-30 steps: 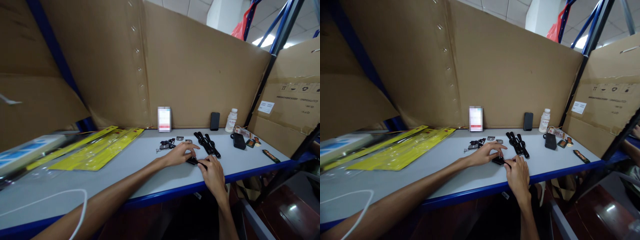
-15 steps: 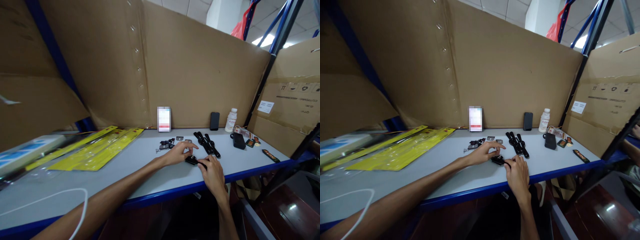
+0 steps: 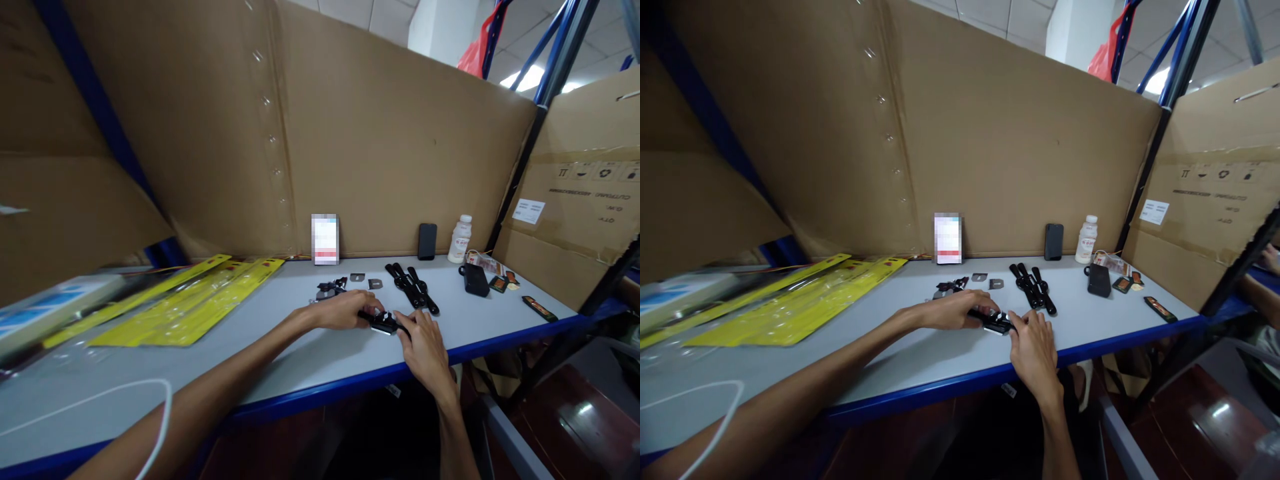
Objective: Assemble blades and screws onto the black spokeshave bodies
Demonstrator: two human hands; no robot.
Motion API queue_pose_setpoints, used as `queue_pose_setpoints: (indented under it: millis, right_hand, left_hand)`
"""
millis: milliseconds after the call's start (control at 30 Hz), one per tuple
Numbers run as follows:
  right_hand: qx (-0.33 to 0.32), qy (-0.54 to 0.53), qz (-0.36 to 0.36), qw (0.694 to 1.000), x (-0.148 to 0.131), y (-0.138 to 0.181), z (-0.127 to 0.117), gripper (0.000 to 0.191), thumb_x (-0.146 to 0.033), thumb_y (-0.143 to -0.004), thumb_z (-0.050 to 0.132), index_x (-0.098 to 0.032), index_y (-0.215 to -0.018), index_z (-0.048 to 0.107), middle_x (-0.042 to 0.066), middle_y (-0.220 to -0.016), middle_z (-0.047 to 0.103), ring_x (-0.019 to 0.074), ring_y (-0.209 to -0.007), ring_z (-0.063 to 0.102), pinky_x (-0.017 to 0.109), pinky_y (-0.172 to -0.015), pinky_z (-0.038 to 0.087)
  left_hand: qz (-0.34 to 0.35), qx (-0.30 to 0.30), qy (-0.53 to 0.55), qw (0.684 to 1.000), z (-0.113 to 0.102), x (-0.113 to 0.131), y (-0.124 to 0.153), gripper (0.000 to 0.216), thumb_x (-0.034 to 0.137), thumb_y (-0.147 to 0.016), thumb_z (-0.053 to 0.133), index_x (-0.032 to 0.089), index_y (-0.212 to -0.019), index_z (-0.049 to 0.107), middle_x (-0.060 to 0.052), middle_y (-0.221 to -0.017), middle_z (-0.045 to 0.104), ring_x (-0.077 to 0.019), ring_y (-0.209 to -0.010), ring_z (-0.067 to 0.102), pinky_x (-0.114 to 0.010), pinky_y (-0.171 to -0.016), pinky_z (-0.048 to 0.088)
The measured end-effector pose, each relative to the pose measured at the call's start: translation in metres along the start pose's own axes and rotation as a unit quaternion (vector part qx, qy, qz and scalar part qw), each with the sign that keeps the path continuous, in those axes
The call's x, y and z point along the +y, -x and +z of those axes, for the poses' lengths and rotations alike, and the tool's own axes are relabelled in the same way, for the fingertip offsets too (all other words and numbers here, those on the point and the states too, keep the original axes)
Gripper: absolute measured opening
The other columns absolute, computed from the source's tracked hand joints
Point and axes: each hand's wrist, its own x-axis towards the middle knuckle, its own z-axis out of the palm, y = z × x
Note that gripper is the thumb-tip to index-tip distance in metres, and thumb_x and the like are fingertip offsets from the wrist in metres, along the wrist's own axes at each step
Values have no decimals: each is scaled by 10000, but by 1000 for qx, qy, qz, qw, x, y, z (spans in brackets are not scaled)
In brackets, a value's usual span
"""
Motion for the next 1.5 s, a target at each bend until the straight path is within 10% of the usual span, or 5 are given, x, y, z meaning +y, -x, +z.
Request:
queue_pose_setpoints:
  millis: [633,800,1200,1500]
  right_hand:
    - [6,-15,-4,1000,-1,1,-3,377,-209,-965,516,-283,-1312,647,74,-1115,627,234,-1075,539,361,-976,401]
    - [9,-17,-5,1000,-1,1,-2,381,-198,-965,516,-286,-1312,646,70,-1107,624,231,-1078,541,353,-963,399]
    - [12,-26,-8,1000,1,0,-1,379,-203,-965,516,-303,-1304,652,66,-1103,624,227,-1060,540,356,-950,397]
    - [14,-25,-9,1000,1,0,0,369,-199,-961,521,-293,-1288,663,65,-1096,630,226,-1063,543,349,-957,401]
  left_hand:
    - [-21,-4,-26,999,2,4,1,315,174,-779,684,200,-1093,682,-45,-987,671,-197,-869,619,-284,-771,437]
    - [-14,85,-55,995,9,13,-2,235,312,-867,670,184,-1060,634,-76,-1074,624,-231,-959,600,-320,-830,444]
    - [49,128,-9,991,20,13,-9,331,13,-833,469,206,-928,721,-56,-954,651,-209,-957,601,-335,-863,457]
    - [26,141,-20,989,22,25,-10,258,339,-987,529,181,-882,703,-52,-827,631,-190,-812,578,-322,-776,454]
